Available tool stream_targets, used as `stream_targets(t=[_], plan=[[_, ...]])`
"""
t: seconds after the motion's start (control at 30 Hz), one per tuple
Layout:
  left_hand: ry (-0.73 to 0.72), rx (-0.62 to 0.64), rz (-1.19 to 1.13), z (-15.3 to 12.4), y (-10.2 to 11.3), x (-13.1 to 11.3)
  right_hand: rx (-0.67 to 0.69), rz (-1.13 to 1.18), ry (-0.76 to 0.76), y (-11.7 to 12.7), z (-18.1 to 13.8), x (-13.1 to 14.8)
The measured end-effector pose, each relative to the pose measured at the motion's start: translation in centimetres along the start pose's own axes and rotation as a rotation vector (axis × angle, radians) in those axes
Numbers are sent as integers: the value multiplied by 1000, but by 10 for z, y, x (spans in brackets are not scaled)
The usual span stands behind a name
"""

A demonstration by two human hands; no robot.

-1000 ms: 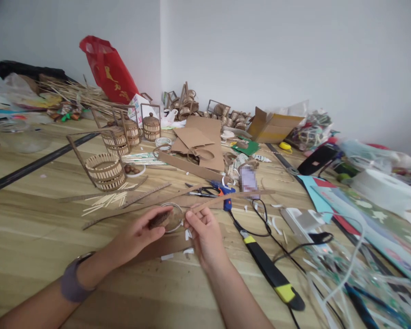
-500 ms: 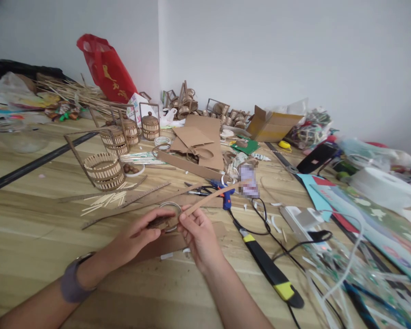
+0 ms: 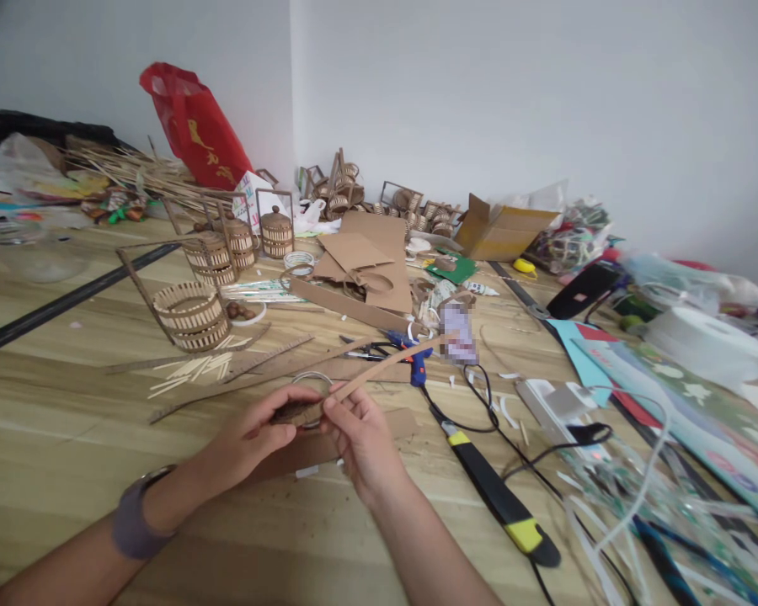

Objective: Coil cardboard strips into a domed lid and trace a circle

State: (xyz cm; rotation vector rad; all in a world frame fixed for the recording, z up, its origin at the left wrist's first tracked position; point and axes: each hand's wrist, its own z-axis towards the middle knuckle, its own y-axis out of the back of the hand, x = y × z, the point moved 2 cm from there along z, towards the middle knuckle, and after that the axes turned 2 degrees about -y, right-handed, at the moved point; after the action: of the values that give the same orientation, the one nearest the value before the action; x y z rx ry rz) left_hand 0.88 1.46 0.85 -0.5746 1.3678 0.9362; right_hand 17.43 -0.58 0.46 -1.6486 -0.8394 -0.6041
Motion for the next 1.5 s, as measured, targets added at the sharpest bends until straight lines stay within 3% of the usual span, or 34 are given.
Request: stream_targets(t=[0.3,0.67,1.03,1.5], plan=[[9,-43,29,4,-4,-1,30,-5,-7,-1,0,-9],[40,-181,192,-1,-3,1,49,-91,-52,-3,-1,-17],[-362,-266,408,-4,-3,-11,125,-114,-201,4,1,-20],[-509,-278,602,-6,-4,-9,114,-520,-84,-1,1,-5]])
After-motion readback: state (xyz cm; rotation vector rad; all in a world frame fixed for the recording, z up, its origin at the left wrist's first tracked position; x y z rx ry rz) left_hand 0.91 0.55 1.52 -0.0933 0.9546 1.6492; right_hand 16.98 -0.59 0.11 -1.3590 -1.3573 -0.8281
